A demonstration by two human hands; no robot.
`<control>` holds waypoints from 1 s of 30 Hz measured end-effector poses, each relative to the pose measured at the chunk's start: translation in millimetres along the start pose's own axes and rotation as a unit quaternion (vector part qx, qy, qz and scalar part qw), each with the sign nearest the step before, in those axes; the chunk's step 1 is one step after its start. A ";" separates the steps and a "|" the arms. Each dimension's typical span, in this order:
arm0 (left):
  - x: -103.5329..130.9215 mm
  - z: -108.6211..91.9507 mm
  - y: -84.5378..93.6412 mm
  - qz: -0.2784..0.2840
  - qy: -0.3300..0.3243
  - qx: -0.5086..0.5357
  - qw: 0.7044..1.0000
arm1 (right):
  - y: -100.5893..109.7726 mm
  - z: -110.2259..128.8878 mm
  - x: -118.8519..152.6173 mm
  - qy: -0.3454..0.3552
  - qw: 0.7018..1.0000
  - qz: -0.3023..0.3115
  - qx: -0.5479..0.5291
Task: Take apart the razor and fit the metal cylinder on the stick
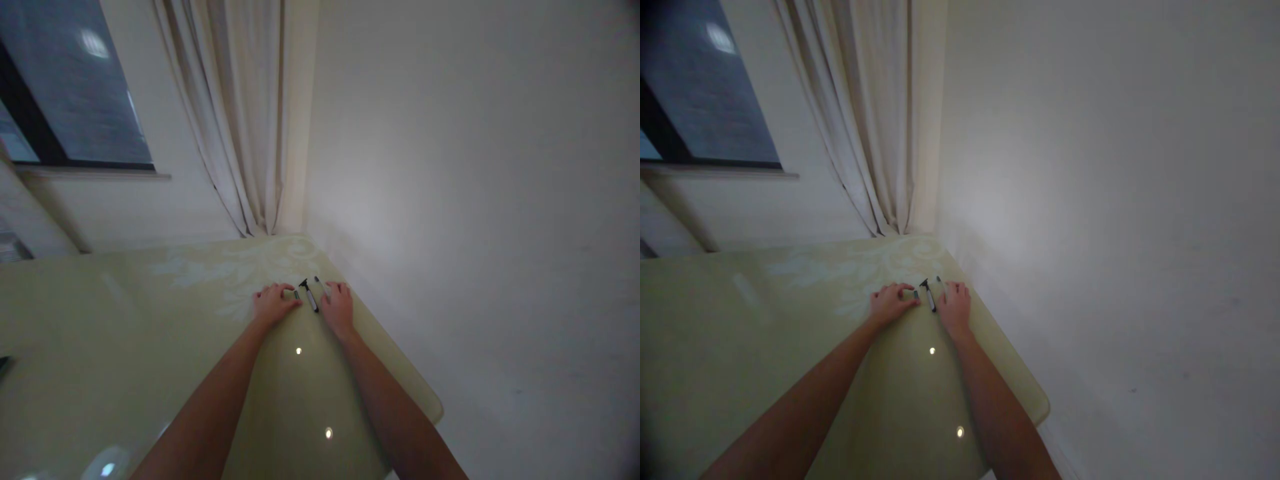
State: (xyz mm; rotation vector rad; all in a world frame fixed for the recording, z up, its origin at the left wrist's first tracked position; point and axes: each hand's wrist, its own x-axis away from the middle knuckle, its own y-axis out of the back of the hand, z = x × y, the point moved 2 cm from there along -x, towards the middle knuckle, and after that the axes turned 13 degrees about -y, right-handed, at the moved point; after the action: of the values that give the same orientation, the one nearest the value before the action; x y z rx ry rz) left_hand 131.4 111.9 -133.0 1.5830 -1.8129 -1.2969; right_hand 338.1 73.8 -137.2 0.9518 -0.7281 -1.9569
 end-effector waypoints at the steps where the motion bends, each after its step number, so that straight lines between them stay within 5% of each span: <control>1: 0.2 0.5 0.0 -0.008 0.002 0.005 1.000 | 2.1 0.1 -0.6 -0.001 1.000 -0.016 -0.009; 7: 4.5 7.6 3.9 -0.066 0.034 0.049 0.996 | 9.0 4.4 0.7 0.015 0.998 -0.066 -0.001; 15: 22.9 13.6 19.2 -0.102 0.024 0.157 0.982 | 10.2 14.5 2.1 0.013 0.991 0.002 0.136; 21: 86.7 27.3 44.9 -0.073 -0.004 0.231 0.970 | 14.0 18.7 9.5 0.052 0.989 0.021 0.140; 26: 156.6 47.0 60.2 -0.019 -0.009 0.274 0.961 | 14.2 26.1 4.5 0.162 0.976 0.079 0.120; 30: 179.5 57.9 65.8 -0.073 0.049 0.291 0.953 | 8.9 39.5 -17.1 0.265 0.943 0.166 0.113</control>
State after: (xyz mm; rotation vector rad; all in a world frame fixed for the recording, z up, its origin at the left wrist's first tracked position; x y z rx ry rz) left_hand 0.2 -37.3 -153.7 2.0681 -2.1727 -0.7439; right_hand 315.6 89.6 -102.8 1.3270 -0.7445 -1.2601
